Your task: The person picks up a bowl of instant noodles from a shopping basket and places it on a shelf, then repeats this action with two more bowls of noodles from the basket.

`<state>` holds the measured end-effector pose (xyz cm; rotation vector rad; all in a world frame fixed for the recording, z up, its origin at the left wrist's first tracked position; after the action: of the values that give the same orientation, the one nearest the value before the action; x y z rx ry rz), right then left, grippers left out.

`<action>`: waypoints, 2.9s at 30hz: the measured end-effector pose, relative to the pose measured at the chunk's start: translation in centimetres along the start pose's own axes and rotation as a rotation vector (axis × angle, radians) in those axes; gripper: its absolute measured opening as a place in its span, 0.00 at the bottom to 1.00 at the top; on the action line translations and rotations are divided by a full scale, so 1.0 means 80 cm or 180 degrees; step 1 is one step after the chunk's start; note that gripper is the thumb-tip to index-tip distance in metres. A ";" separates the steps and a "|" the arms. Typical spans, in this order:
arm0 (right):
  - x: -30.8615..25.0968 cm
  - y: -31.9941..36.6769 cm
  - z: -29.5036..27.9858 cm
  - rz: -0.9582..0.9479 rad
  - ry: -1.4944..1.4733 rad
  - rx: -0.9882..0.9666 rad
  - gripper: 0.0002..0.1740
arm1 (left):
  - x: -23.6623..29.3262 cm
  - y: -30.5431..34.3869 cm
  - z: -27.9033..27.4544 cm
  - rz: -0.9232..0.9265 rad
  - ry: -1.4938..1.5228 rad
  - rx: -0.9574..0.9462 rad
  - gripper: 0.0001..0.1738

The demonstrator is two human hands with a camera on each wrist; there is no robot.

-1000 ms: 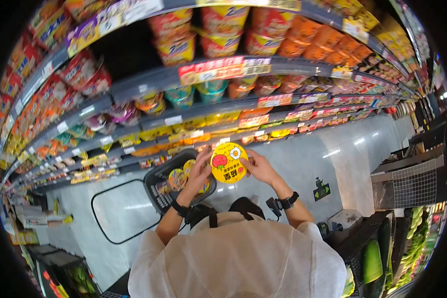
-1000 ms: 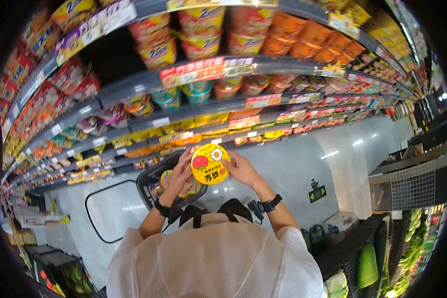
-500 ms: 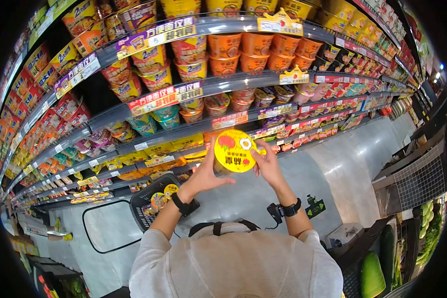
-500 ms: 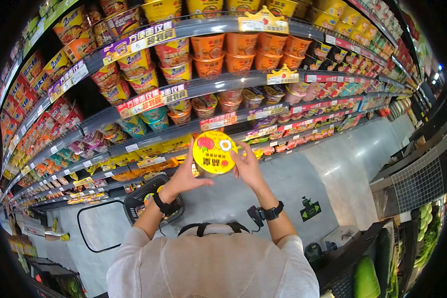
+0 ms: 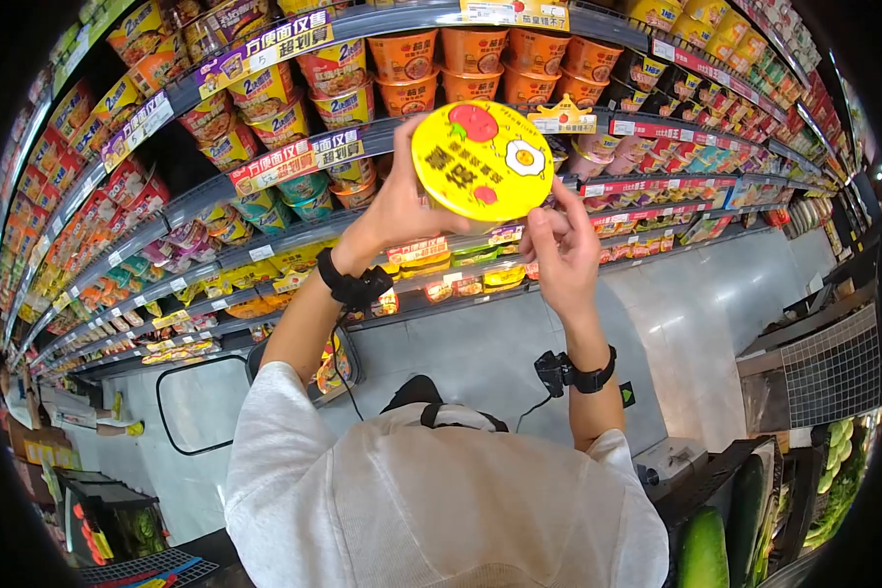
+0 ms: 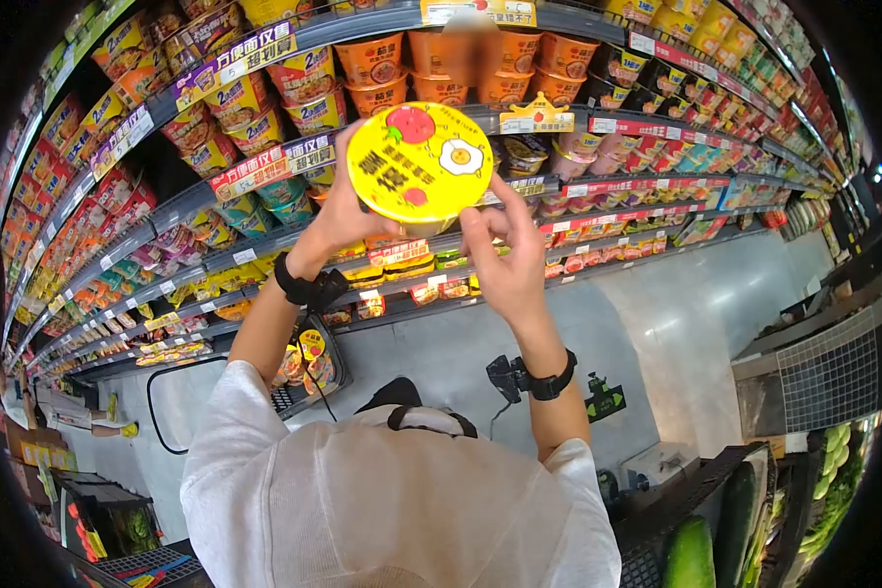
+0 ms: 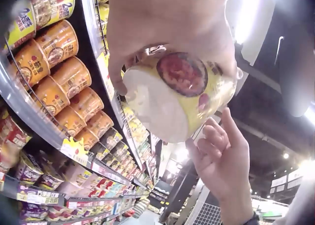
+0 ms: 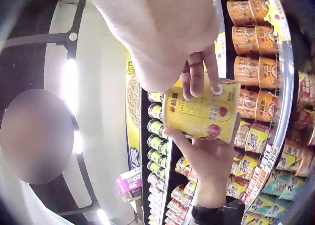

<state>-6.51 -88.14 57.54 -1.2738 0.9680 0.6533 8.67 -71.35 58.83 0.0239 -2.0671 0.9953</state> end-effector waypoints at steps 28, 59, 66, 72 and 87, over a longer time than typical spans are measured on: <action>0.011 -0.307 -0.066 -0.3586 0.3394 0.0865 0.55 | -0.096 -0.290 -0.092 0.1068 0.0840 0.1680 0.18; -0.039 -0.503 -0.222 -0.2890 0.2081 0.0766 0.42 | -0.096 -0.461 -0.056 0.1576 -0.1003 0.1399 0.25; -0.029 -0.538 -0.241 -0.2630 0.1473 0.0379 0.43 | -0.100 -0.485 -0.058 0.1497 -0.1103 0.1413 0.22; -0.032 -0.547 -0.243 -0.2686 0.1839 0.0197 0.42 | -0.124 -0.502 -0.063 0.1056 -0.0901 0.1421 0.14; -0.010 -0.566 -0.249 -0.2328 0.2338 -0.0041 0.43 | -0.134 -0.504 -0.052 0.1057 -0.2290 0.1552 0.19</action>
<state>27.06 -116.80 79.92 -1.7823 0.9633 -0.4124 32.23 -99.64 78.83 0.3441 -2.4405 1.8930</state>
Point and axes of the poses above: each hand's wrist, its own y-axis away from the middle knuckle, its own z-axis out of the palm, x = y × z, the point moved 5 cm from there along -y, towards the middle knuckle, and after that the axes turned 9 degrees about -x, right-handed, at the moved point
